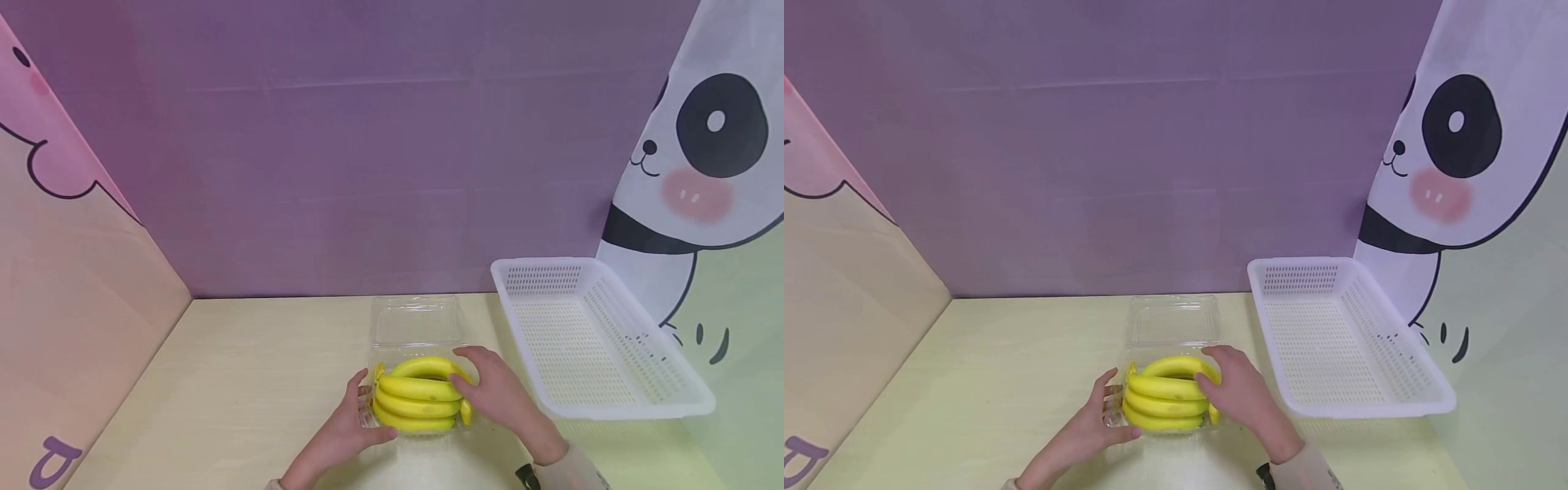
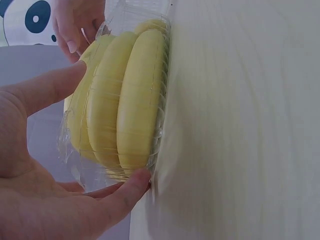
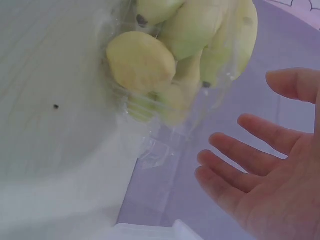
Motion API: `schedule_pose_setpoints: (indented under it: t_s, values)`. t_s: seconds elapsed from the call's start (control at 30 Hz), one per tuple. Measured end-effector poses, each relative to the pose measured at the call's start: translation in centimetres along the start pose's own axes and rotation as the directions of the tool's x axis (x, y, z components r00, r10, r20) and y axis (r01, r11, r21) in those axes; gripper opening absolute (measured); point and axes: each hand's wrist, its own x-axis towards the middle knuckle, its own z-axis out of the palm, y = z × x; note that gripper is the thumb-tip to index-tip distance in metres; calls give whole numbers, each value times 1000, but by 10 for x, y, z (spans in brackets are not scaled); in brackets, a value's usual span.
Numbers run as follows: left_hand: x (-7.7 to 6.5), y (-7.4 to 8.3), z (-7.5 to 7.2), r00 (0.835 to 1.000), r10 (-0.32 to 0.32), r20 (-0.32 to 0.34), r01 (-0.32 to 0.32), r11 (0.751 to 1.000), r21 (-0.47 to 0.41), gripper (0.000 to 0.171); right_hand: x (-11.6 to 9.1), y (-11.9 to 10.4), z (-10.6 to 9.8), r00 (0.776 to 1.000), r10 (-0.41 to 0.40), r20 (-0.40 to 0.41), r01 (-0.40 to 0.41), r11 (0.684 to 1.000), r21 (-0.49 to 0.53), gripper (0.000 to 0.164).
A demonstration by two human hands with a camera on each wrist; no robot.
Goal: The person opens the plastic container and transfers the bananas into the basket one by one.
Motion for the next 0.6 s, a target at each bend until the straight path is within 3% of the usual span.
schedule_pose_setpoints:
  t_s: [0.6]
  values:
    - [1, 1, 1, 1000, -28, -7, 28, 999, 20, 115, -6, -25, 1, 992, -123, 38, 125, 991, -52, 38]
